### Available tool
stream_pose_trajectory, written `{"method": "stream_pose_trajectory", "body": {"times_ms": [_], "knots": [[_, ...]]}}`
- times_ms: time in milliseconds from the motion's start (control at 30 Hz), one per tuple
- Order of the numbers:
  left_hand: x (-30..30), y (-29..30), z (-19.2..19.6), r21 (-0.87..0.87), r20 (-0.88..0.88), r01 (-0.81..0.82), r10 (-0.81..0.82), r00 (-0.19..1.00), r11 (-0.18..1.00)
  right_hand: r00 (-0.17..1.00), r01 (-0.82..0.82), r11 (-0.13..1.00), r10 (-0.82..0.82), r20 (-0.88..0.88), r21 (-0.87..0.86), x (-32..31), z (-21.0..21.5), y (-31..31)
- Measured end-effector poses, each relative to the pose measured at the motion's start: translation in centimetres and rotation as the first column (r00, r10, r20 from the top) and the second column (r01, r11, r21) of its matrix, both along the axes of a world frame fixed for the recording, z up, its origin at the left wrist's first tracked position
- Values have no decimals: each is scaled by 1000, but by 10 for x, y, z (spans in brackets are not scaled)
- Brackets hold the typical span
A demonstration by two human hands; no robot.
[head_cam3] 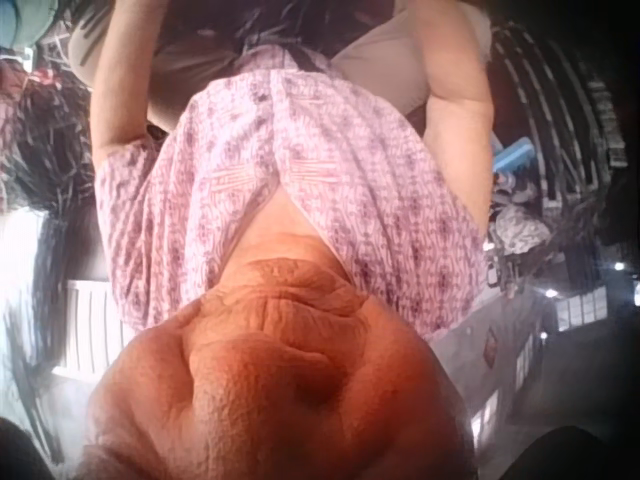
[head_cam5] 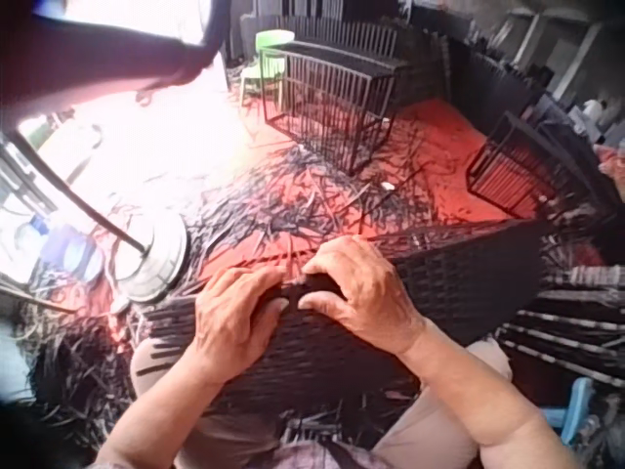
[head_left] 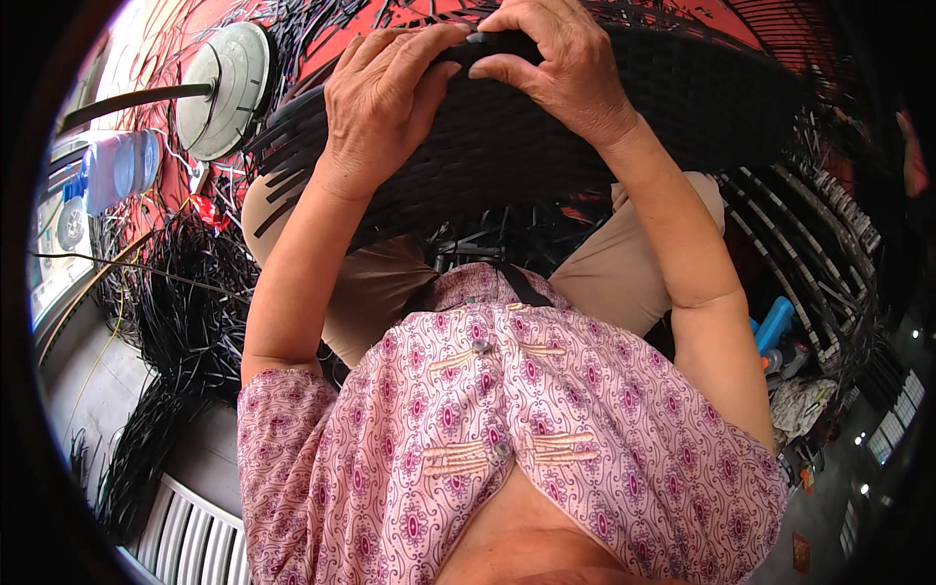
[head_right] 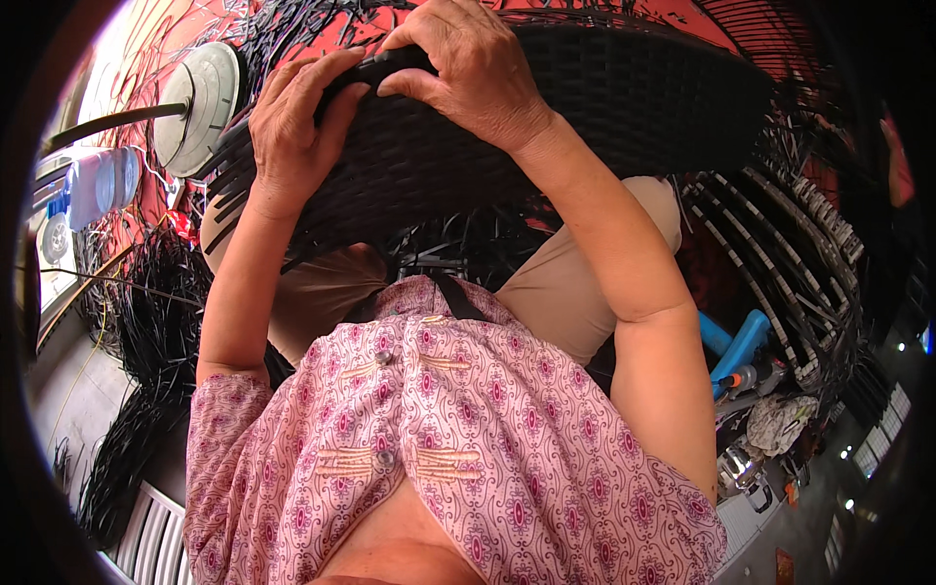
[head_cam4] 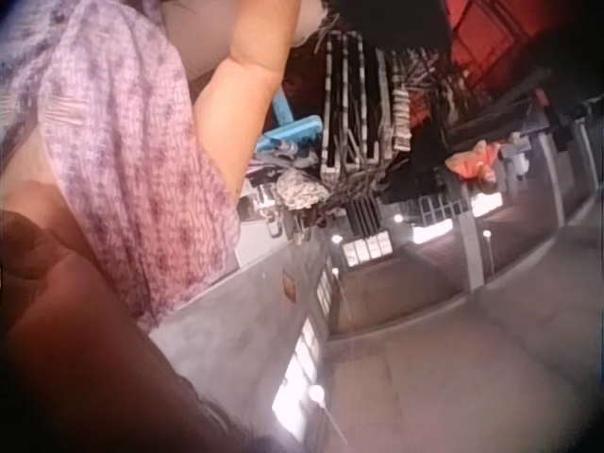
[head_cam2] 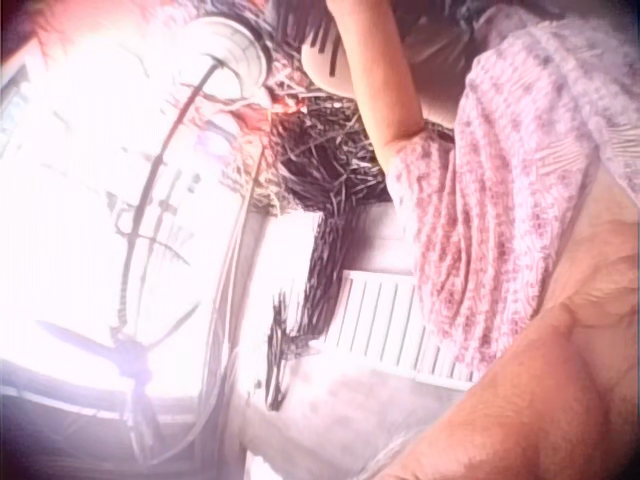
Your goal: The person sits cross-legged on the floor and weaves black plastic strips into a round basket by hand. They interlace the strips through the vertical frame, pull them tight, and adjust the weave pattern to build up the basket wall.
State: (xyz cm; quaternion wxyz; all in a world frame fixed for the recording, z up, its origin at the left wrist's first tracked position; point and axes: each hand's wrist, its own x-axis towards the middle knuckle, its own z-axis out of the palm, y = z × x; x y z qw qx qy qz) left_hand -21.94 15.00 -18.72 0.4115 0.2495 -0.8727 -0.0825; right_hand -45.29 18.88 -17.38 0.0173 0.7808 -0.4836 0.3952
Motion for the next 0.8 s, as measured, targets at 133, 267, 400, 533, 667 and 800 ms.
{"method": "stream_pose_trajectory", "body": {"times_ms": [133, 267, 400, 533, 667, 800], "knots": [[-4, -1, 8, 68, 108, -151, 143, 984, 986, 894, 353, 932, -310, -325, 83, -75, 20, 1], [-11, -17, 7, 6, 191, -185, 181, 965, 983, 846, 367, 930, -341, -409, -15, -120, 4, 15], [-4, -50, 1, 0, 132, -130, 129, 983, 992, 819, 410, 911, -392, -420, -51, -115, -3, 1], [34, -101, 23, 292, 143, 9, -53, 988, 956, 822, 488, 869, -428, -375, 79, -75, 2, -1], [77, -116, 29, 427, 206, -6, -90, 974, 904, 854, 487, 855, -422, -305, 181, -15, 13, 3], [117, -104, 28, 448, 211, -13, -91, 973, 894, 861, 481, 862, -430, -271, 159, 38, 8, 22]]}}
